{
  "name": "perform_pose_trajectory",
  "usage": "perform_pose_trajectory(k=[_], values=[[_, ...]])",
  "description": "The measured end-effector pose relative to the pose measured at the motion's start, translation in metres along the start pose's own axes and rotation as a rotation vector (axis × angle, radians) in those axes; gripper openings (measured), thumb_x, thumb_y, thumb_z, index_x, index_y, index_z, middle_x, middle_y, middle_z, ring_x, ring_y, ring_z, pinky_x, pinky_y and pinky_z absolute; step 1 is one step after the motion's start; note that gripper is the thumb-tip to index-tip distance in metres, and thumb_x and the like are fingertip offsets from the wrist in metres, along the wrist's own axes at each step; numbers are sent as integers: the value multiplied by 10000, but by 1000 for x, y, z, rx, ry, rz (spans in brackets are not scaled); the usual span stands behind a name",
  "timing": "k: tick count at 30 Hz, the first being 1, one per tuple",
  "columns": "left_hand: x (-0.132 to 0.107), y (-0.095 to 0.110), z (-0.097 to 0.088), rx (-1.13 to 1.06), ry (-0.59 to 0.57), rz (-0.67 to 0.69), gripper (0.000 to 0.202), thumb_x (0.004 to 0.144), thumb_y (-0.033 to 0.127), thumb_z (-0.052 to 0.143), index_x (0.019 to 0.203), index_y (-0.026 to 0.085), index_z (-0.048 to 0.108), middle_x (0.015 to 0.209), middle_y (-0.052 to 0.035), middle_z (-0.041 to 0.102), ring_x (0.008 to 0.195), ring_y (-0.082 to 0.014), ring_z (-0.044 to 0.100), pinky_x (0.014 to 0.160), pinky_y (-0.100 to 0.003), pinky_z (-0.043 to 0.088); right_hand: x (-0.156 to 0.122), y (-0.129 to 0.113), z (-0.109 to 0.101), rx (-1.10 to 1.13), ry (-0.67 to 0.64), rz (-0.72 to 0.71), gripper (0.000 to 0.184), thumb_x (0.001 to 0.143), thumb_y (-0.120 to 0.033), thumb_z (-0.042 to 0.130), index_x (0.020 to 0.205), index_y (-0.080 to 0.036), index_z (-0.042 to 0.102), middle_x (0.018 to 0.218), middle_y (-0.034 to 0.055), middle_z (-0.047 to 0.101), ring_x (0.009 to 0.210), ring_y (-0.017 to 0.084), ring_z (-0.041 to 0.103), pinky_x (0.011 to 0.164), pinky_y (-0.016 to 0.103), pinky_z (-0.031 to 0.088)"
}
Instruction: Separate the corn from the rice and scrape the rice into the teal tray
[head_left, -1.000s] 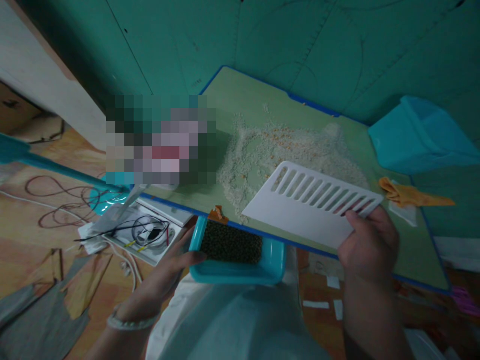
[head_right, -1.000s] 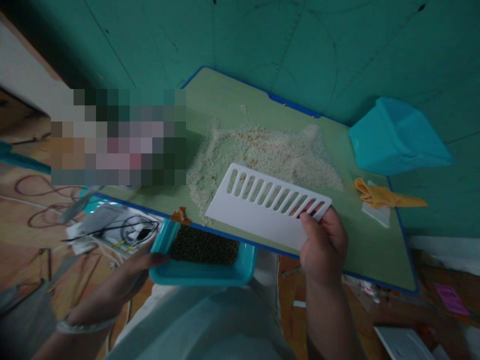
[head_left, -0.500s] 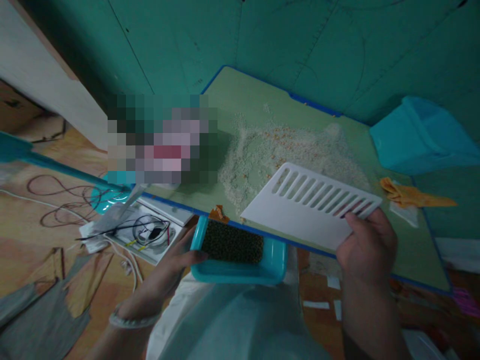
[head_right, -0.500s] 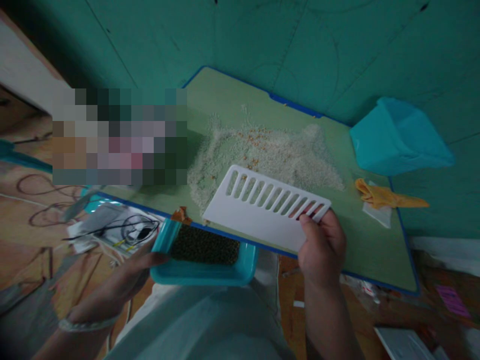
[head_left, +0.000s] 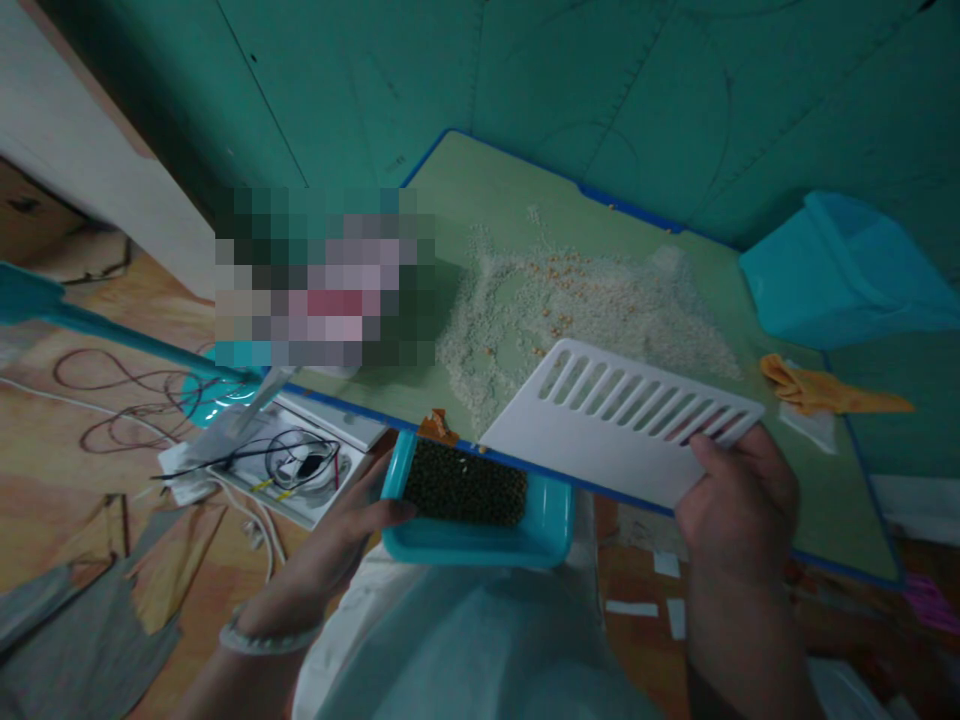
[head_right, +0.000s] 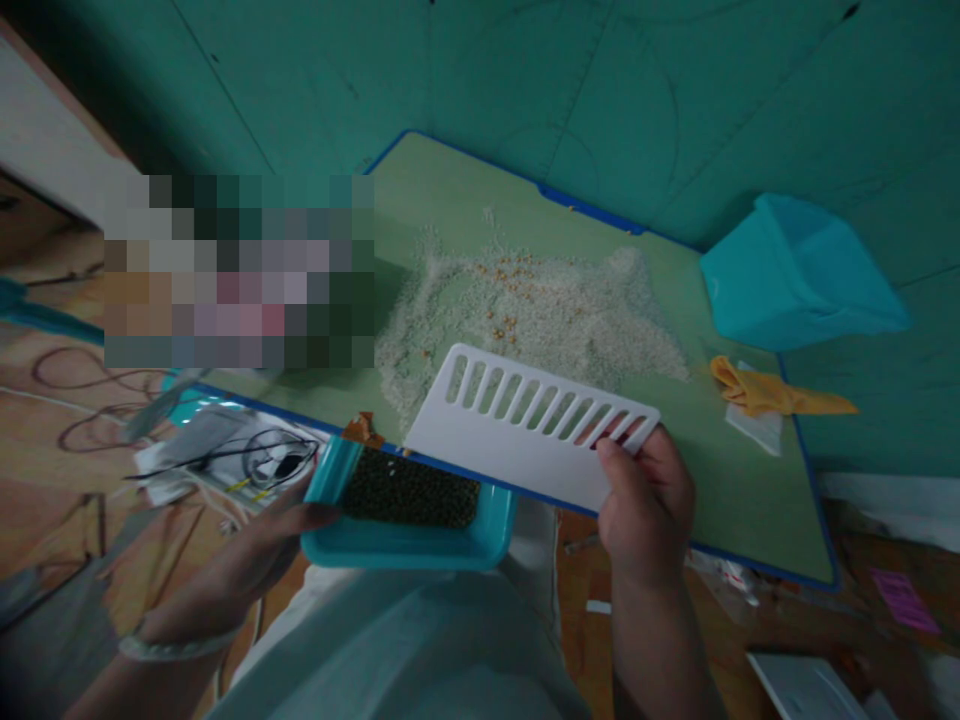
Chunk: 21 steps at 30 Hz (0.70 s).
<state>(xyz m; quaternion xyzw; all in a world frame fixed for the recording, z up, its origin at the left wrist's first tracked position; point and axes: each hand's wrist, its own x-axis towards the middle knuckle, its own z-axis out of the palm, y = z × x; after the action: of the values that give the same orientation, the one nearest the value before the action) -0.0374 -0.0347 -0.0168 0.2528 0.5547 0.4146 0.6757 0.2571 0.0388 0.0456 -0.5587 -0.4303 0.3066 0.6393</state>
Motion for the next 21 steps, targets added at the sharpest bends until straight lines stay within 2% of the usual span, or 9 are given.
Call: perform_pose_trajectory(k=[6, 9, 12, 15, 19, 21], values=[[1, 0, 0, -15, 43, -37, 681, 604, 260, 768, 1283, 240, 720, 1611, 0, 466, 1523, -428, 233, 1217, -495, 286, -3, -3, 0, -4, 1, 25, 61, 652, -208, 707, 710, -224, 702, 732, 0, 719, 698, 197, 655, 741, 366, 519], [0, -1, 1, -45, 29, -56, 651, 603, 251, 775, 1252, 266, 735, 1629, 28, 437, 1513, -420, 265, 1198, -467, 325, -3, -4, -1, 14, 57, 71, 83, 616, -194, 707, 692, -226, 694, 697, -19, 705, 661, 175, 634, 714, 341, 518], [-1, 2, 4, -61, 18, -73, 621, 607, 254, 777, 1226, 286, 746, 1613, 43, 461, 1496, -415, 307, 1170, -447, 367, -8, -6, 0, 37, 103, 111, 149, 604, -192, 713, 748, -229, 710, 754, -19, 726, 699, 174, 645, 699, 320, 520], [-2, 4, 6, -61, 10, -78, 599, 610, 261, 771, 1209, 278, 753, 1580, 31, 510, 1474, -419, 345, 1145, -447, 400, -20, -5, 0, 42, 46, 128, 120, 671, -223, 721, 788, -238, 701, 754, -16, 722, 683, 170, 645, 694, 320, 526], [1, 2, 4, -66, 0, -80, 627, 607, 254, 771, 1232, 271, 739, 1581, 19, 508, 1474, -412, 343, 1165, -456, 369, -43, 4, 1, 12, -82, 186, 110, 791, -307, 726, 873, -244, 689, 787, 11, 724, 765, 199, 679, 734, 348, 543], [3, 1, 3, -64, -2, -92, 637, 609, 267, 767, 1245, 276, 728, 1594, 22, 489, 1478, -410, 337, 1163, -461, 369, -50, 10, 3, 21, -65, 208, 162, 805, -334, 735, 934, -251, 684, 816, 12, 727, 779, 199, 681, 736, 348, 548]])
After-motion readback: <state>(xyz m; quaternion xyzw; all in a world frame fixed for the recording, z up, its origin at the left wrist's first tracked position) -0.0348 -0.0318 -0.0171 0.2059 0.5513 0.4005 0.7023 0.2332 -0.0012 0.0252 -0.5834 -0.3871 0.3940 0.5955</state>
